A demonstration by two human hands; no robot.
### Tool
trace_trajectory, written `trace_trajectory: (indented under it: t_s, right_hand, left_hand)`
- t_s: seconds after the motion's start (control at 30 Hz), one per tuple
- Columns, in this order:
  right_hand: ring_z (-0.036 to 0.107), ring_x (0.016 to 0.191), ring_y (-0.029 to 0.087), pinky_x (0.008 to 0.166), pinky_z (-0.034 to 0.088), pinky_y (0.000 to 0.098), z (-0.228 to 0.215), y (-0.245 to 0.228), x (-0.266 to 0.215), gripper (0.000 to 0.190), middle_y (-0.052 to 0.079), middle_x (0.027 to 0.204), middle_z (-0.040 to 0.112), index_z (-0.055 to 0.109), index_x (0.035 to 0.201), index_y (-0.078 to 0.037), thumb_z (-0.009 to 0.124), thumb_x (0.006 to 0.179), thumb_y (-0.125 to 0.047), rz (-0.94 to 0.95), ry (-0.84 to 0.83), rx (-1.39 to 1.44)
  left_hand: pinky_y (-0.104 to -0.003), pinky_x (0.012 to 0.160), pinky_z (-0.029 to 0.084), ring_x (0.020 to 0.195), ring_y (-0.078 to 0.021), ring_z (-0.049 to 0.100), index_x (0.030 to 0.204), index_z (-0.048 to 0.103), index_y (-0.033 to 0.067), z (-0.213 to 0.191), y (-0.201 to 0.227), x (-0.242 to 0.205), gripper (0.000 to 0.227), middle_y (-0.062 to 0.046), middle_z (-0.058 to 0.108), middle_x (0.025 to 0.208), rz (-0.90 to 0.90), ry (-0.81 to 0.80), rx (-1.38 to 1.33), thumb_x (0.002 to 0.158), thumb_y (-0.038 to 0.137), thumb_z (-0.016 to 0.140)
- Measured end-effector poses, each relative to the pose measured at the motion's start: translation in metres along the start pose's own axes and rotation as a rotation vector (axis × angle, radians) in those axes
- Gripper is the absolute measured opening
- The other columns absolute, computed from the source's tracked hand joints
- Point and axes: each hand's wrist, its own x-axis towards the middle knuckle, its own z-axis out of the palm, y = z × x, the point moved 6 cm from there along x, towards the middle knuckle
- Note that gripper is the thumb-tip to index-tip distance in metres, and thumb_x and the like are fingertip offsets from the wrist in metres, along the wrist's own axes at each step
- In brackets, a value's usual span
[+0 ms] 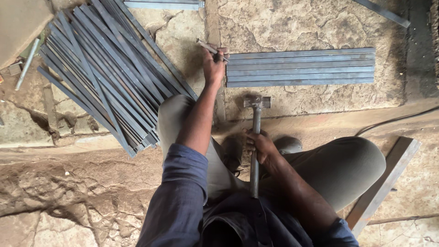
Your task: The person sits on the floor and uses a hammer and a metal punch to create indentations on a stack of metal rods. They repeatedly align the punch on the rods and strike it with the hammer, then adjust the stack and move to the next set of rods.
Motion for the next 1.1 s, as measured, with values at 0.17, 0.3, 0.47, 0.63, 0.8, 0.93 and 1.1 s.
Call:
trace_trajectory:
  t_s: [0.17, 0.3, 0.47, 0.63, 0.8, 0.93, 1.1]
  right_hand:
    - [0.037, 0.044, 0.009, 0.040, 0.034, 0.0288, 0.003, 0.000, -0.003, 0.028, -0.005, 0.061, 0.041, 0.048, 0.094, -0.012, 0.074, 0.091, -0.023, 0.014, -0.024, 0.048]
    - [0.037, 0.044, 0.008, 0.040, 0.032, 0.0285, 0.006, 0.000, -0.005, 0.027, -0.005, 0.060, 0.040, 0.049, 0.095, -0.012, 0.073, 0.090, -0.022, 0.021, -0.031, 0.048]
    - [0.038, 0.046, 0.008, 0.042, 0.033, 0.0282, 0.005, 0.000, -0.006, 0.025, -0.006, 0.062, 0.042, 0.052, 0.099, -0.010, 0.073, 0.092, -0.020, 0.027, 0.003, 0.029]
    - [0.040, 0.046, 0.008, 0.041, 0.036, 0.0282, 0.005, -0.002, -0.006, 0.025, -0.005, 0.062, 0.044, 0.053, 0.099, -0.008, 0.073, 0.091, -0.021, 0.022, 0.025, -0.026]
    - [0.043, 0.049, 0.009, 0.043, 0.040, 0.0280, 0.011, -0.010, -0.016, 0.027, -0.003, 0.066, 0.047, 0.053, 0.100, -0.006, 0.073, 0.091, -0.021, -0.014, 0.048, -0.096]
    - [0.049, 0.054, 0.012, 0.047, 0.045, 0.0284, 0.020, -0.034, -0.041, 0.029, 0.001, 0.071, 0.050, 0.057, 0.107, -0.002, 0.073, 0.093, -0.021, -0.122, 0.129, -0.315]
    - [0.050, 0.055, 0.012, 0.046, 0.045, 0.0300, 0.018, -0.074, -0.064, 0.028, 0.002, 0.074, 0.057, 0.055, 0.114, -0.012, 0.068, 0.093, -0.026, -0.292, 0.222, -0.402]
  left_hand:
    - [-0.033, 0.072, 0.063, 0.086, -0.0189, 0.072, 0.121, 0.042, 0.0092, 0.001, 0.005, 0.000, 0.020, -0.013, 0.071, 0.109, 0.015, -0.032, -0.051, 0.105, -0.001, 0.051]
    - [-0.034, 0.073, 0.063, 0.088, -0.0193, 0.073, 0.119, 0.042, 0.0089, 0.000, 0.007, 0.000, 0.019, -0.013, 0.072, 0.110, 0.000, -0.037, 0.008, 0.105, -0.001, 0.051]
    - [-0.035, 0.076, 0.064, 0.090, -0.0199, 0.073, 0.118, 0.041, 0.0092, 0.001, 0.004, 0.001, 0.020, -0.014, 0.071, 0.111, 0.006, -0.059, -0.059, 0.105, -0.001, 0.051]
    - [-0.035, 0.077, 0.070, 0.093, -0.0214, 0.076, 0.120, 0.045, 0.0092, 0.000, 0.017, -0.005, 0.018, -0.014, 0.071, 0.113, -0.004, -0.009, 0.155, 0.105, 0.001, 0.049]
    - [-0.034, 0.076, 0.067, 0.095, -0.0212, 0.078, 0.120, 0.045, 0.0087, 0.007, 0.028, -0.006, 0.022, -0.012, 0.073, 0.110, 0.134, -0.048, 0.309, 0.102, 0.000, 0.054]
    - [-0.032, 0.078, 0.064, 0.095, -0.0204, 0.078, 0.117, 0.050, 0.0080, 0.009, 0.035, -0.008, 0.023, -0.010, 0.075, 0.104, 0.285, -0.035, 0.524, 0.098, 0.000, 0.061]
    - [-0.035, 0.080, 0.064, 0.100, -0.0214, 0.078, 0.117, 0.052, 0.0082, 0.013, 0.037, -0.014, 0.020, -0.008, 0.077, 0.108, 0.318, -0.123, 0.574, 0.100, -0.001, 0.059]
